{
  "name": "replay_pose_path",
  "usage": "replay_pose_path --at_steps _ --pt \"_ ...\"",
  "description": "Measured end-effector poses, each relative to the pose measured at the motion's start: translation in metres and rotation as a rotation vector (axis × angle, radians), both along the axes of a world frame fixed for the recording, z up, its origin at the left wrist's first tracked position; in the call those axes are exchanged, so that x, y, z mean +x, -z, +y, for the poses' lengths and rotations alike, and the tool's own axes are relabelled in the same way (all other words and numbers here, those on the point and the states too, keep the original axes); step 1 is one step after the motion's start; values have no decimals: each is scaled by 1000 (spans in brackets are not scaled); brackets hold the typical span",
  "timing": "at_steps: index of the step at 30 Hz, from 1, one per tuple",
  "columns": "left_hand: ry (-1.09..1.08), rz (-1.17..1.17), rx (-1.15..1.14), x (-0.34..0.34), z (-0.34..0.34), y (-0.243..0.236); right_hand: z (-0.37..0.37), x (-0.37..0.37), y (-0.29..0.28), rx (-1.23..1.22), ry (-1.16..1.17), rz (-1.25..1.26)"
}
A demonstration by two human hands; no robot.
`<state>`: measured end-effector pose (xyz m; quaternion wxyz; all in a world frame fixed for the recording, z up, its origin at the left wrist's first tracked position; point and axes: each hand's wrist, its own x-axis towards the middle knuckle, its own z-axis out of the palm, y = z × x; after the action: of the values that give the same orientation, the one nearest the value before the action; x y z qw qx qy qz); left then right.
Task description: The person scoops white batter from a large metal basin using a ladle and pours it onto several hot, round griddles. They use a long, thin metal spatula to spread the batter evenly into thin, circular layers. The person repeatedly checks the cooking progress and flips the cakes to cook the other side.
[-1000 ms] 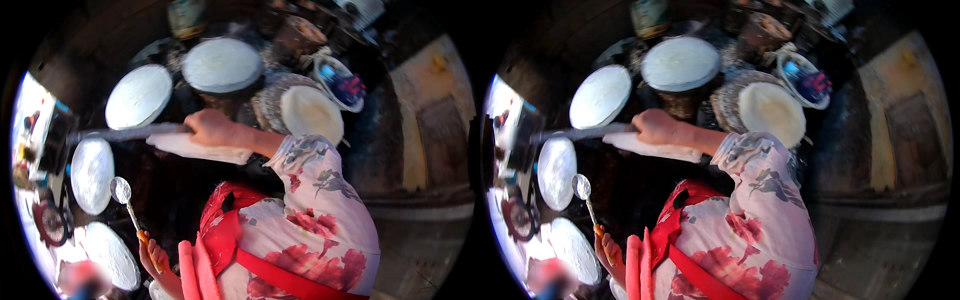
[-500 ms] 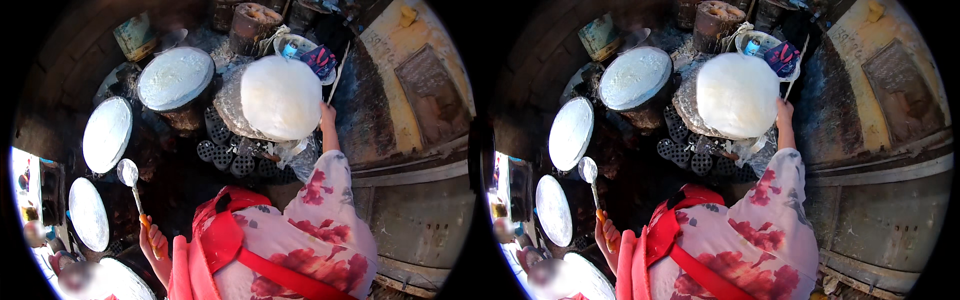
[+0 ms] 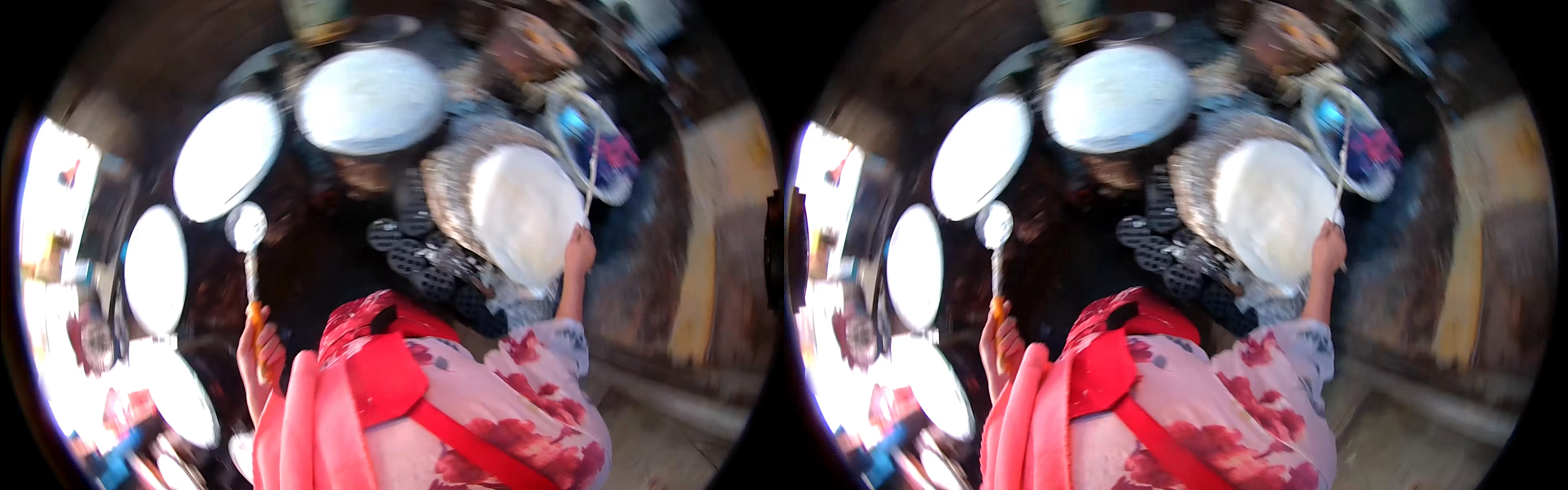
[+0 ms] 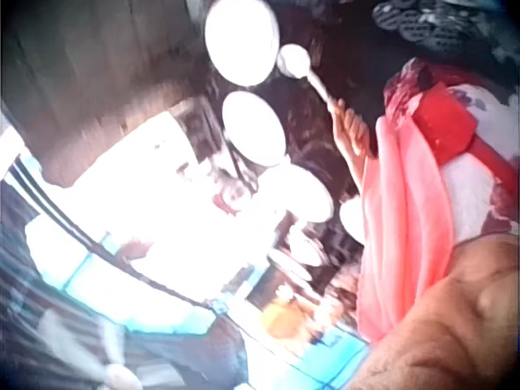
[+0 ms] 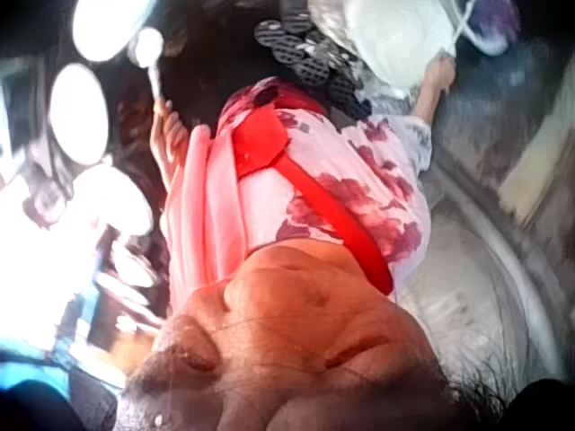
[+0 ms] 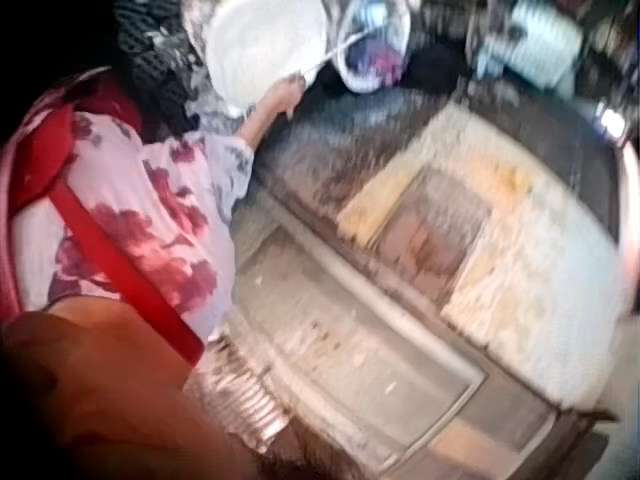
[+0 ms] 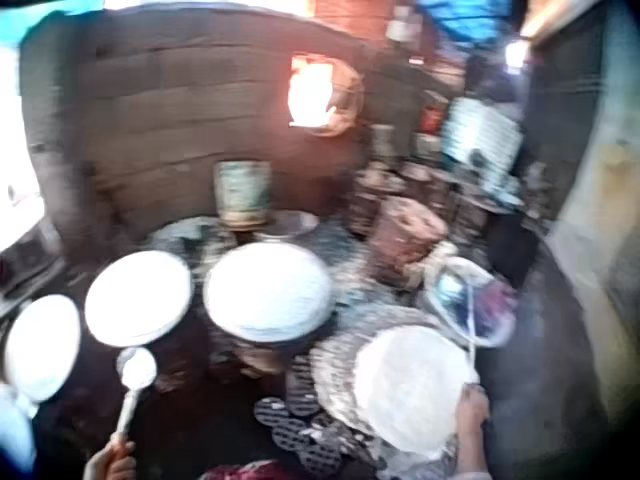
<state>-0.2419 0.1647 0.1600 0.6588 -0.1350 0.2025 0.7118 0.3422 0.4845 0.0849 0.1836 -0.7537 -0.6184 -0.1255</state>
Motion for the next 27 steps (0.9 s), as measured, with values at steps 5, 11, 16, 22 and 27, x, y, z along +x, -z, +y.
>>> replay_pose_path --at_steps 5,11,16,22,27 --pt "-158 -7 10 25 -2 19 38 -239 7 -490 -608 448" --pt "-689 256 -163 122 -80 27 -23 -454 49 -800 -1750 196" --pt "-1189 343 -354 219 -136 14 -119 -589 52 -865 -2218 80" --pt "-1698 340 -425 334 -171 15 -236 -673 87 -757 -2321 -41" --pt "-1966 330 -494 411 -198 32 -242 -642 121 -634 -2529 -382"
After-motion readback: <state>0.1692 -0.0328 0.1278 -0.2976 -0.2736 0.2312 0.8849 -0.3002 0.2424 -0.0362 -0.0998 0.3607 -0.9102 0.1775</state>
